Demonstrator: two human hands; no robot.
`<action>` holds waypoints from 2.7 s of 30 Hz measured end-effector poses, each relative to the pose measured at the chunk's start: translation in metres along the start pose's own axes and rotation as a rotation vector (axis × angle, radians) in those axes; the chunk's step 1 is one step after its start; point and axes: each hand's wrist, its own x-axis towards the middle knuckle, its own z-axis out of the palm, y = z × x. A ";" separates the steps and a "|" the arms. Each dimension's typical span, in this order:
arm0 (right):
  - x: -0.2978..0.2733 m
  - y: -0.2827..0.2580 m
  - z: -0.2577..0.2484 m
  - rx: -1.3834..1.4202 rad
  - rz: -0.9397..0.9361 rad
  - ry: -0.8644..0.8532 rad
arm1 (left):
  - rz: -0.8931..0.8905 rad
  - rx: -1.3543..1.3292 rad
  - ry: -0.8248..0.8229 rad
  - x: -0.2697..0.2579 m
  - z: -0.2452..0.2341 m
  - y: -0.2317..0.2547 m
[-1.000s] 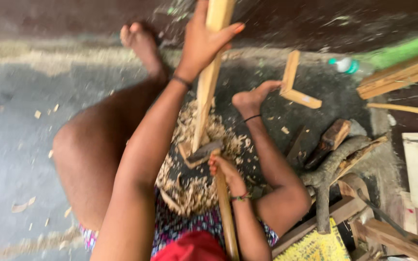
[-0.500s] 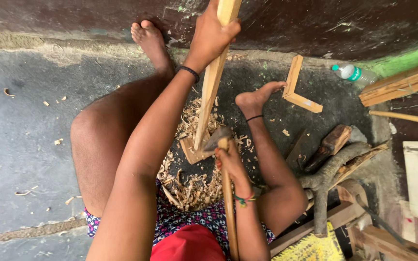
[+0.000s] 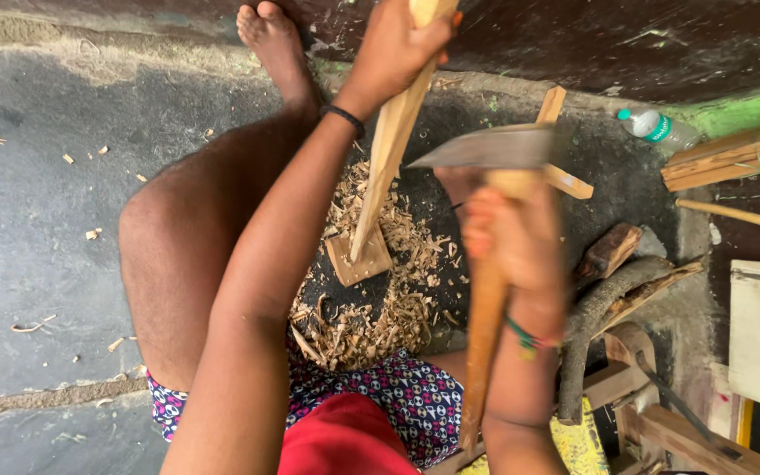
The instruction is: The person sits on the floor and uses a curved blade tool to shave and shape a long wooden stick held between their legs. Wood shavings accumulate on the floor as the person repeatedly strikes the wood with the tool.
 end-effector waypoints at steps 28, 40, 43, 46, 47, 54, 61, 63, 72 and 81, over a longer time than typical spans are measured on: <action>0.034 0.042 0.050 -0.144 0.068 -0.053 | 0.173 -0.053 0.064 -0.005 0.002 0.009; -0.020 -0.043 0.011 -0.080 -0.282 0.024 | 0.145 0.034 0.073 -0.004 0.007 0.006; 0.012 0.025 0.032 -0.044 -0.044 -0.070 | 0.139 0.016 0.087 -0.005 0.006 0.010; 0.041 0.075 0.048 -0.025 0.103 -0.143 | 0.179 -0.001 0.079 -0.007 0.005 0.017; 0.044 0.078 0.042 -0.116 0.071 -0.125 | 0.189 -0.006 0.072 -0.010 0.005 0.017; 0.018 -0.008 0.014 -0.285 -0.114 -0.017 | 0.173 0.054 0.078 -0.006 0.001 0.016; -0.023 -0.039 0.007 0.103 -0.247 0.051 | 0.169 0.062 0.060 -0.003 0.003 0.013; -0.003 0.005 0.014 0.099 -0.077 -0.036 | 0.175 0.047 0.067 -0.004 0.002 0.015; 0.034 0.057 0.034 -0.183 0.061 -0.015 | 0.155 0.081 0.073 0.001 0.000 0.027; -0.023 -0.050 -0.005 0.098 -0.321 0.094 | 0.174 0.067 0.068 -0.004 0.005 0.010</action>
